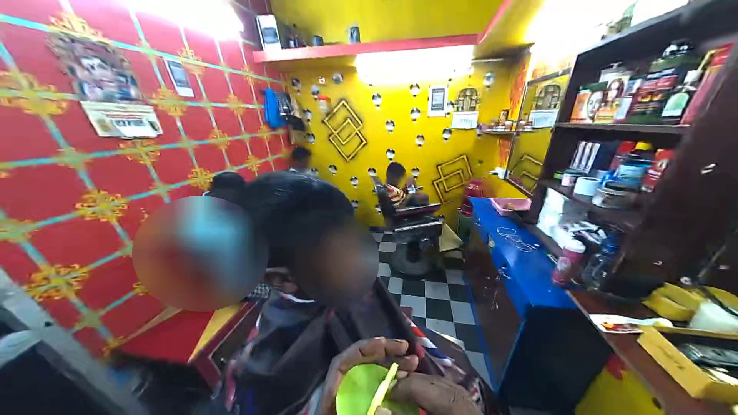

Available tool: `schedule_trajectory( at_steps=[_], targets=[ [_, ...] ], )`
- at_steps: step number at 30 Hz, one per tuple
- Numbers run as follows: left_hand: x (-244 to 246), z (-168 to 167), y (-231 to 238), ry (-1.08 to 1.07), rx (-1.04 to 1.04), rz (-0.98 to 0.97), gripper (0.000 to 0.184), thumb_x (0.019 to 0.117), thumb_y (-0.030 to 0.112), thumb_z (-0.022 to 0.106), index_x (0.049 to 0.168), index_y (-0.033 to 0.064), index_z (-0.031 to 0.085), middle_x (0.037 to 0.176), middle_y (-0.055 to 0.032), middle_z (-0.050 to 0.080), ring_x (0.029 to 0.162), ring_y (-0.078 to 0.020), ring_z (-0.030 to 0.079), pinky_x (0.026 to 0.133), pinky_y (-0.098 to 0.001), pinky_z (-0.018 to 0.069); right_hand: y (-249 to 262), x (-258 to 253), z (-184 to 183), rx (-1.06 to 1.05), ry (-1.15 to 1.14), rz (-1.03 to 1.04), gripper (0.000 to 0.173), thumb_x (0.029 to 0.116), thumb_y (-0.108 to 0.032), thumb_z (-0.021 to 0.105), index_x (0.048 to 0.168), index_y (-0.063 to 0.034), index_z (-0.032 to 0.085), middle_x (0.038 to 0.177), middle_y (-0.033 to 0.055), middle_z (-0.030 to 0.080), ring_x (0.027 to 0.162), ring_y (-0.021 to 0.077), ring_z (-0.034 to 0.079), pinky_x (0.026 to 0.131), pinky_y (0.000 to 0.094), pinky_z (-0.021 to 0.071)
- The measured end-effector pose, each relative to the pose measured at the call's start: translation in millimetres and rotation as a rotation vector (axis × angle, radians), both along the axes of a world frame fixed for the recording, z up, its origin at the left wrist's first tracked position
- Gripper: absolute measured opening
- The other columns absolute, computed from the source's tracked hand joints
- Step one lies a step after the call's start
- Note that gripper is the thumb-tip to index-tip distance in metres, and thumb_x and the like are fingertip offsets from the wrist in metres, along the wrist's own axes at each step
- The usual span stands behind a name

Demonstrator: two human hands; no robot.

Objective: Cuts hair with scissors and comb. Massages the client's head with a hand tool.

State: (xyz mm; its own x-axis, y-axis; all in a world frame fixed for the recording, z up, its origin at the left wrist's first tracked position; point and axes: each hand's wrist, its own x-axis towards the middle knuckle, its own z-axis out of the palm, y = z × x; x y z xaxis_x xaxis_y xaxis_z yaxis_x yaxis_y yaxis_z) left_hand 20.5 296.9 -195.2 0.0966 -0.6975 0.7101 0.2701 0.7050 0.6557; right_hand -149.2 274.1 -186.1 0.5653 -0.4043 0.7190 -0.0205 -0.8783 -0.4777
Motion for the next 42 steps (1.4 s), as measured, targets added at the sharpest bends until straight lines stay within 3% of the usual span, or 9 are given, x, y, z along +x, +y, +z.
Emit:
schedule_trajectory(
  at_steps=[5, 9, 13, 18, 21, 23, 29, 36, 42],
  targets=[
    [75.0, 42.9, -2.5, -0.234, -0.197, 0.141, 0.084, 0.0922, 0.058, 0.067, 0.152, 0.0056, 0.04, 0.149, -0.017, 0.052, 0.136, -0.0287, 0.052, 0.115, -0.047, 0.0443, -14.7, 75.9, 56.4, -0.08, 0.054, 0.179, 0.088, 0.0996, -0.073, 0.027, 0.144, -0.0029, 0.057, 0.153, 0.0195, 0.05, 0.147, 0.0332, 0.041, 0.123, 0.0565, 0.0289],
    [176.0, 152.9, -57.2, -0.691, -0.506, 0.522, 0.083, 0.0973, 0.077, 0.03, 0.154, 0.0179, 0.042, 0.159, -0.0009, 0.045, 0.146, -0.0189, 0.042, 0.12, -0.0443, 0.0376, -89.0, 97.4, 135.3, -0.107, -0.127, 0.339, 0.08, 0.1017, -0.07, 0.028, 0.146, -0.01, 0.056, 0.15, 0.0039, 0.056, 0.14, 0.0175, 0.051, 0.117, 0.0408, 0.0427],
    [228.7, 243.4, -164.3, -0.776, -0.056, 0.363, 0.091, 0.0987, 0.076, 0.012, 0.157, 0.0099, 0.036, 0.148, -0.0081, 0.057, 0.137, -0.0204, 0.053, 0.115, -0.0448, 0.0414, -185.0, 139.1, 195.9, 0.071, -0.032, -0.062, 0.069, 0.1094, -0.054, 0.02, 0.14, -0.0063, 0.06, 0.135, 0.0064, 0.065, 0.122, 0.0126, 0.061, 0.105, 0.0392, 0.0503],
    [223.6, 240.1, -170.5, -0.936, 0.458, 0.035, 0.102, 0.091, 0.082, -0.004, 0.157, 0.0171, 0.04, 0.134, -0.0123, 0.066, 0.12, -0.0287, 0.064, 0.097, -0.0514, 0.0514, -176.6, 158.7, 188.2, 0.51, 0.12, -0.081, 0.086, 0.1003, -0.074, 0.013, 0.136, -0.0121, 0.062, 0.127, 0.0093, 0.067, 0.111, 0.019, 0.064, 0.094, 0.045, 0.0534],
    [210.1, 214.8, -147.3, -0.782, 0.296, 0.066, 0.101, 0.0922, 0.079, -0.006, 0.154, 0.0168, 0.045, 0.136, -0.007, 0.065, 0.12, -0.0203, 0.064, 0.095, -0.0447, 0.0538, -139.9, 166.0, 181.1, 0.048, 0.12, -0.054, 0.062, 0.1094, -0.05, 0.029, 0.125, -0.0043, 0.068, 0.118, 0.0093, 0.069, 0.108, 0.0169, 0.065, 0.094, 0.0427, 0.0528],
    [210.1, 205.3, -145.6, -0.669, 0.21, 0.029, 0.104, 0.0904, 0.081, -0.006, 0.155, 0.0151, 0.041, 0.138, -0.0064, 0.065, 0.121, -0.0184, 0.065, 0.095, -0.0394, 0.055, -115.8, 178.4, 163.7, -0.304, 0.137, -0.109, 0.063, 0.1005, -0.061, 0.045, 0.123, -0.0094, 0.073, 0.128, 0.006, 0.068, 0.127, 0.0201, 0.058, 0.112, 0.0508, 0.0423],
    [228.5, 235.5, -141.1, -1.048, 0.03, 0.0, 0.111, 0.0845, 0.089, 0.001, 0.146, 0.0158, 0.056, 0.139, -0.002, 0.065, 0.132, -0.0199, 0.058, 0.109, -0.0422, 0.0477, -79.0, 184.7, 92.0, -0.831, 0.042, 0.144, 0.072, 0.1011, -0.068, 0.036, 0.138, -0.0136, 0.065, 0.146, 0.0071, 0.06, 0.147, 0.0263, 0.043, 0.128, 0.0521, 0.0155],
    [209.6, 240.4, -143.5, -1.088, 0.197, -0.031, 0.112, 0.082, 0.092, 0.001, 0.156, 0.0185, 0.044, 0.139, -0.0052, 0.066, 0.126, -0.0216, 0.063, 0.103, -0.0411, 0.0522, -173.4, 141.1, 92.0, 0.215, -0.175, -0.176, 0.077, 0.1007, -0.072, 0.026, 0.148, -0.0179, 0.055, 0.142, 0.0011, 0.06, 0.129, 0.0121, 0.056, 0.108, 0.0421, 0.0463],
    [207.1, 224.5, -137.7, -0.659, 0.171, -0.163, 0.116, 0.0819, 0.09, -0.002, 0.152, 0.009, 0.043, 0.135, -0.0157, 0.066, 0.121, -0.0277, 0.067, 0.102, -0.0394, 0.0545, -121.3, 180.6, 130.4, -0.375, -0.038, -0.172, 0.091, 0.0858, -0.085, 0.044, 0.135, -0.0122, 0.066, 0.14, 0.0056, 0.062, 0.14, 0.0224, 0.049, 0.121, 0.054, 0.0328]
  ],
)
